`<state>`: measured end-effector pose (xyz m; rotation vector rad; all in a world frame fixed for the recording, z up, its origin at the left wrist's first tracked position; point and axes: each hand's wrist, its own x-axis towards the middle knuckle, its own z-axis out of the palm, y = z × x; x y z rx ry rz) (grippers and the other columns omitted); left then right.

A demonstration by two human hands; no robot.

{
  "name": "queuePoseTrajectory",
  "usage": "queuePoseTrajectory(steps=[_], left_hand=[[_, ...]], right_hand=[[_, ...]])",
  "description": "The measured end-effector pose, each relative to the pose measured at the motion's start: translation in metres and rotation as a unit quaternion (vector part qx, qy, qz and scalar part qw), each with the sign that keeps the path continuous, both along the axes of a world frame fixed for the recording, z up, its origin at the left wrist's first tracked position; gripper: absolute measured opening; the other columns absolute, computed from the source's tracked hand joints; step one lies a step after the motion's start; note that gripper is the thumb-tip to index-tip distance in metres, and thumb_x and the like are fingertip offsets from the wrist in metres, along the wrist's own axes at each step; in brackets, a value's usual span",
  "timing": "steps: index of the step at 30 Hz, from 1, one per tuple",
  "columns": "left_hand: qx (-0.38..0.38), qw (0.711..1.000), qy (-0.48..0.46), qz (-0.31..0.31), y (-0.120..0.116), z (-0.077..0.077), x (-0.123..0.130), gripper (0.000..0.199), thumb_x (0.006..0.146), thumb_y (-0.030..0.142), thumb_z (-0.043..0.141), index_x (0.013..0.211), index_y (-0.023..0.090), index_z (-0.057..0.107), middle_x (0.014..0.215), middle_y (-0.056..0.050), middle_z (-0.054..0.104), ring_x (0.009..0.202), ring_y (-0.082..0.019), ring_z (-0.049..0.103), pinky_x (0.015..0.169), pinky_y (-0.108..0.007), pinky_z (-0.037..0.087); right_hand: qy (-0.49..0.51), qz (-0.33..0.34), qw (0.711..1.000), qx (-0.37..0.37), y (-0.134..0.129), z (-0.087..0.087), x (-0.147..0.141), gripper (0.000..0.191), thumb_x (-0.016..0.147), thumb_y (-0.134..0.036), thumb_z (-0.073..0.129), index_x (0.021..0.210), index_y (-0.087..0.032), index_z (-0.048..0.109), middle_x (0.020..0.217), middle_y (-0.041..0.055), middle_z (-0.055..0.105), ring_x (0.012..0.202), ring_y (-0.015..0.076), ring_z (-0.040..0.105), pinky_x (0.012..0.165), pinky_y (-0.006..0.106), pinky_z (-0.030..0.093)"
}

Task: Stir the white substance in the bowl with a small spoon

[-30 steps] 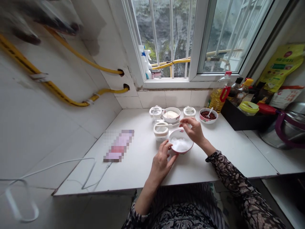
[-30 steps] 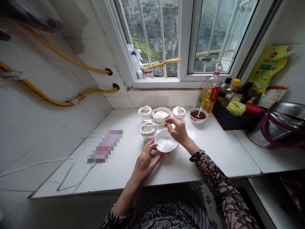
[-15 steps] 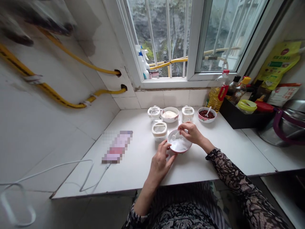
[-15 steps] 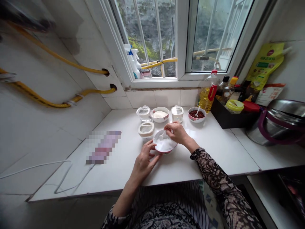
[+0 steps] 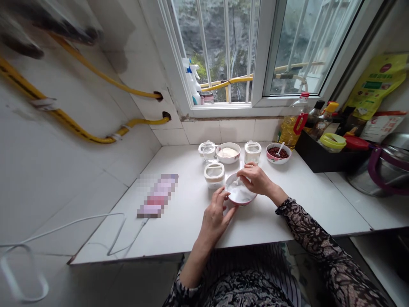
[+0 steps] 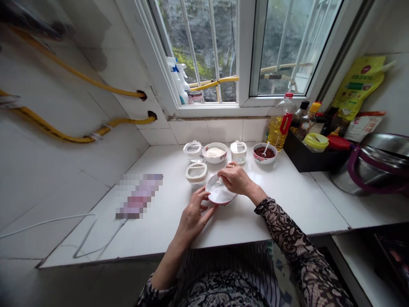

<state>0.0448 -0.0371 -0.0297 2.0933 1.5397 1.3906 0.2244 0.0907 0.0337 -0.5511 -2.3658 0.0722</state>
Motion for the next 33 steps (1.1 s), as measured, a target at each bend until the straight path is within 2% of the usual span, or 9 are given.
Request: queuePoseTrajectory(steps=[12, 15, 18, 21, 25, 27, 29, 32, 33], left_hand=[[0.0, 1.0, 0.004, 0.003, 0.0, 0.0, 0.0, 0.033, 0.088, 0.022, 0.063, 0.119, 0.023, 0.052, 0.133, -0.013, 0.055, 0.098, -0.021, 0.07, 0.068, -0.03, 0.065], [0.0, 1.0, -0.001, 0.0, 0.0, 0.0, 0.001, 0.033, 0.088, 0.022, 0.063, 0.119, 0.023, 0.052, 0.133, -0.013, 0.055, 0.095, -0.02, 0.07, 0.069, -0.03, 0.065], [-0.003, 1.0, -0.001, -0.002, 0.0, 0.0, 0.0, 0.033, 0.088, 0.022, 0.063, 0.119, 0.023, 0.052, 0.134, -0.013, 0.055, 0.096, -0.019, 0.07, 0.069, -0.03, 0.065], [-0.002, 1.0, 0.0, -0.004, 0.0, 0.001, -0.001, 0.033, 0.087, 0.021, 0.064, 0.119, 0.023, 0.052, 0.134, -0.013, 0.055, 0.097, -0.02, 0.07, 0.069, -0.029, 0.065], [-0.004, 1.0, 0.002, -0.004, 0.0, 0.001, -0.001, 0.034, 0.087, 0.021, 0.064, 0.119, 0.023, 0.052, 0.134, -0.013, 0.055, 0.097, -0.02, 0.07, 0.069, -0.03, 0.065], [-0.002, 1.0, 0.003, -0.002, 0.001, 0.0, -0.001, 0.033, 0.088, 0.022, 0.064, 0.119, 0.023, 0.052, 0.134, -0.013, 0.055, 0.097, -0.02, 0.07, 0.068, -0.03, 0.065], [0.0, 1.0, 0.005, 0.0, 0.001, -0.001, 0.0, 0.033, 0.088, 0.023, 0.063, 0.119, 0.023, 0.052, 0.133, -0.013, 0.055, 0.095, -0.02, 0.07, 0.067, -0.03, 0.065], [-0.002, 1.0, 0.007, 0.003, 0.001, -0.002, 0.0, 0.032, 0.089, 0.023, 0.061, 0.119, 0.023, 0.051, 0.133, -0.013, 0.054, 0.088, -0.018, 0.07, 0.067, -0.031, 0.065], [-0.002, 1.0, 0.007, 0.004, 0.001, -0.003, 0.0, 0.032, 0.089, 0.023, 0.061, 0.12, 0.023, 0.051, 0.134, -0.013, 0.054, 0.086, -0.017, 0.07, 0.067, -0.031, 0.065]], right_hand=[[0.117, -0.066, 0.975, -0.179, 0.003, 0.002, 0.0, 0.018, 0.075, -0.009, 0.052, 0.069, -0.02, 0.065, 0.058, -0.0017, 0.07, 0.056, 0.0132, 0.059, 0.088, 0.035, 0.048], [0.174, -0.072, 0.94, -0.284, 0.003, 0.003, 0.0, 0.015, 0.072, -0.014, 0.051, 0.069, -0.02, 0.065, 0.056, -0.0014, 0.068, 0.055, 0.0139, 0.062, 0.072, 0.03, 0.051], [0.244, -0.081, 0.882, -0.396, 0.005, 0.005, 0.001, 0.013, 0.067, -0.018, 0.052, 0.068, -0.019, 0.065, 0.053, -0.0013, 0.066, 0.053, 0.0149, 0.063, 0.059, 0.026, 0.05], [0.291, -0.082, 0.837, -0.456, 0.008, 0.007, 0.002, 0.011, 0.064, -0.02, 0.055, 0.066, -0.018, 0.065, 0.05, -0.001, 0.064, 0.051, 0.0144, 0.061, 0.058, 0.027, 0.051], [0.33, -0.062, 0.808, -0.484, 0.01, 0.009, 0.0, 0.01, 0.065, -0.024, 0.061, 0.069, -0.017, 0.066, 0.055, 0.0008, 0.067, 0.053, 0.0143, 0.062, 0.061, 0.028, 0.053], [0.343, -0.045, 0.809, -0.475, 0.007, 0.01, -0.005, 0.012, 0.068, -0.028, 0.063, 0.074, -0.017, 0.066, 0.061, 0.0025, 0.071, 0.058, 0.0156, 0.065, 0.064, 0.03, 0.054], [0.35, -0.033, 0.825, -0.442, 0.002, 0.01, -0.013, 0.015, 0.075, -0.031, 0.063, 0.082, -0.018, 0.065, 0.07, 0.0047, 0.074, 0.065, 0.0176, 0.068, 0.066, 0.031, 0.055], [0.325, -0.029, 0.881, -0.344, -0.008, 0.008, -0.025, 0.017, 0.087, -0.033, 0.057, 0.094, -0.02, 0.064, 0.087, 0.0075, 0.077, 0.078, 0.0199, 0.072, 0.071, 0.033, 0.055], [0.305, -0.03, 0.906, -0.292, -0.011, 0.006, -0.029, 0.016, 0.091, -0.031, 0.055, 0.096, -0.02, 0.065, 0.09, 0.0077, 0.077, 0.081, 0.0198, 0.072, 0.078, 0.036, 0.055]])
